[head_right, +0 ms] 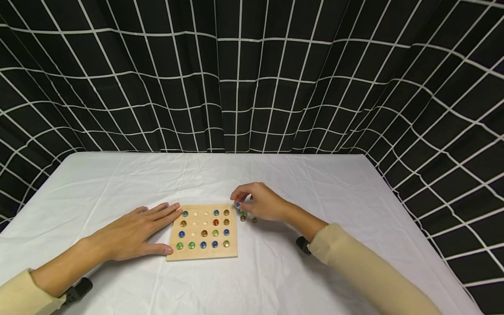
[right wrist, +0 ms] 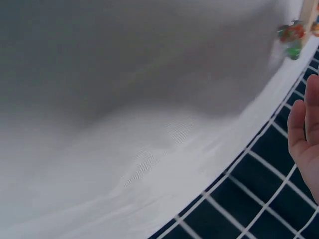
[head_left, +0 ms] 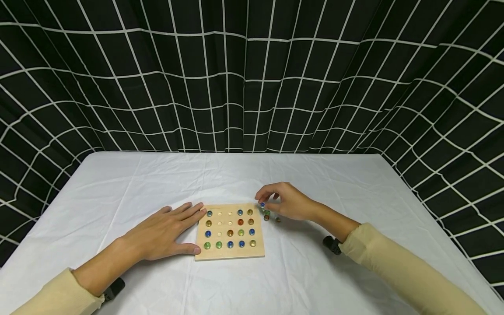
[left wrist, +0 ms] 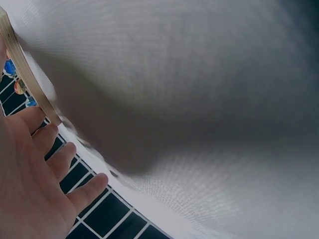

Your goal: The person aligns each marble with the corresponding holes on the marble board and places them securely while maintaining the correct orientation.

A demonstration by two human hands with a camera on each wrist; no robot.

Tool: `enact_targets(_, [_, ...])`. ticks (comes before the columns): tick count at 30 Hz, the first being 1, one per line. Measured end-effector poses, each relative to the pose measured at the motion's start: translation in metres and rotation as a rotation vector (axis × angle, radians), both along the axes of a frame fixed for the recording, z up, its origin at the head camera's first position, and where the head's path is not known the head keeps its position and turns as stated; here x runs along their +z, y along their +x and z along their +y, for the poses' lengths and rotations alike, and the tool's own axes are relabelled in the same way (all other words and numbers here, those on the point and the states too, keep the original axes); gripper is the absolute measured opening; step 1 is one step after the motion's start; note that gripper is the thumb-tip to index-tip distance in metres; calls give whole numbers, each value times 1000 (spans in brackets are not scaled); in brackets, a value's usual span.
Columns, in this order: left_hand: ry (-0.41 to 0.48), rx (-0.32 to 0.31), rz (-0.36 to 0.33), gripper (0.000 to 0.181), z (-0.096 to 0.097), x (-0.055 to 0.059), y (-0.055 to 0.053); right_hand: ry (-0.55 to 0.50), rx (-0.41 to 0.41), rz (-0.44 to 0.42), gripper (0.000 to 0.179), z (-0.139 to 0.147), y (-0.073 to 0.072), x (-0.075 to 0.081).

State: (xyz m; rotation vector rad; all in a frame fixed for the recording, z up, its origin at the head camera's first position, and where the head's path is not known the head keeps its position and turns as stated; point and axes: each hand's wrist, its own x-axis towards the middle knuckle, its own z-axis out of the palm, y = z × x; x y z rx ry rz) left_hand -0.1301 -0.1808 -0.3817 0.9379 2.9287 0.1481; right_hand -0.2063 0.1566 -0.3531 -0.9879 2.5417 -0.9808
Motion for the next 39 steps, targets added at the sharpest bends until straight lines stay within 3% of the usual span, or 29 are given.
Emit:
enact_targets(7, [-10, 4, -4, 88, -1, -1, 0, -19, 45, -7, 22, -30, 2, 3])
enact_targets(20, [-11, 0, -8, 88, -1, -1, 0, -28, 129, -66, 19, -64, 12, -9])
enact_targets(33, [-4, 4, -21, 89, -1, 0, -1, 49, 173, -26, 20, -73, 14, -13])
enact_targets(39, [-8, 6, -20, 89, -1, 0, -1, 17, 115, -38, 21, -66, 12, -5])
